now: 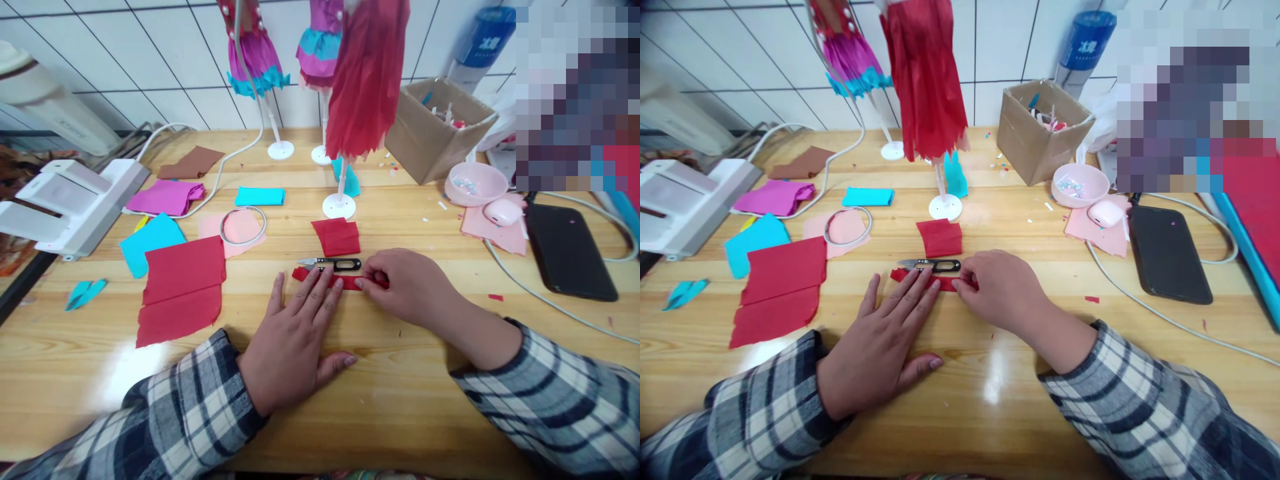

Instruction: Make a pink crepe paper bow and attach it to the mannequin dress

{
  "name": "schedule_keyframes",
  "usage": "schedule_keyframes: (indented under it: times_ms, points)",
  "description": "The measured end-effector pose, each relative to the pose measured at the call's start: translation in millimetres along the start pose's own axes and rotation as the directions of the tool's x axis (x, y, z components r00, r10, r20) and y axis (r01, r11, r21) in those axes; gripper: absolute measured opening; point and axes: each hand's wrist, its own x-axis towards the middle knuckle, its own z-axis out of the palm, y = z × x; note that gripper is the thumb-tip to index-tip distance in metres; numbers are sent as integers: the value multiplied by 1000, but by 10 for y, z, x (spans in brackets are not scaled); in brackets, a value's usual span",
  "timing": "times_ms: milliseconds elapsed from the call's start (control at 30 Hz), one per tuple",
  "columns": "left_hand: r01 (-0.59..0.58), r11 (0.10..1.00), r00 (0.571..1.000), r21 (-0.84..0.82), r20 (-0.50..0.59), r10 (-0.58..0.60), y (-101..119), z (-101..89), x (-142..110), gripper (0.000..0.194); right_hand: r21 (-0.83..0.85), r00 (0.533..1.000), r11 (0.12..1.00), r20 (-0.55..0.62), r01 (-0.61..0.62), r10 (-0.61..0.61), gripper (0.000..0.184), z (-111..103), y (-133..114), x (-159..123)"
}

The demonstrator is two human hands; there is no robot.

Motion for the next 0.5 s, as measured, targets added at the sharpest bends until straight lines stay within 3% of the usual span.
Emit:
schedule_keyframes:
  times_ms: [333,400,500]
  points:
    - [26,1000,1000,3,18,-26,14,-7,8,85,-6,1000,1000,7,-21,21,18,27,-11,20]
    - [28,1000,1000,5,14,-28,14,-10,7,83,1,998,999,-57,-32,32,14,32,8,-9]
    - [32,999,999,12,21,-32,15,-16,0,85,-27,967,1000,-256,10,-16,13,13,13,-144]
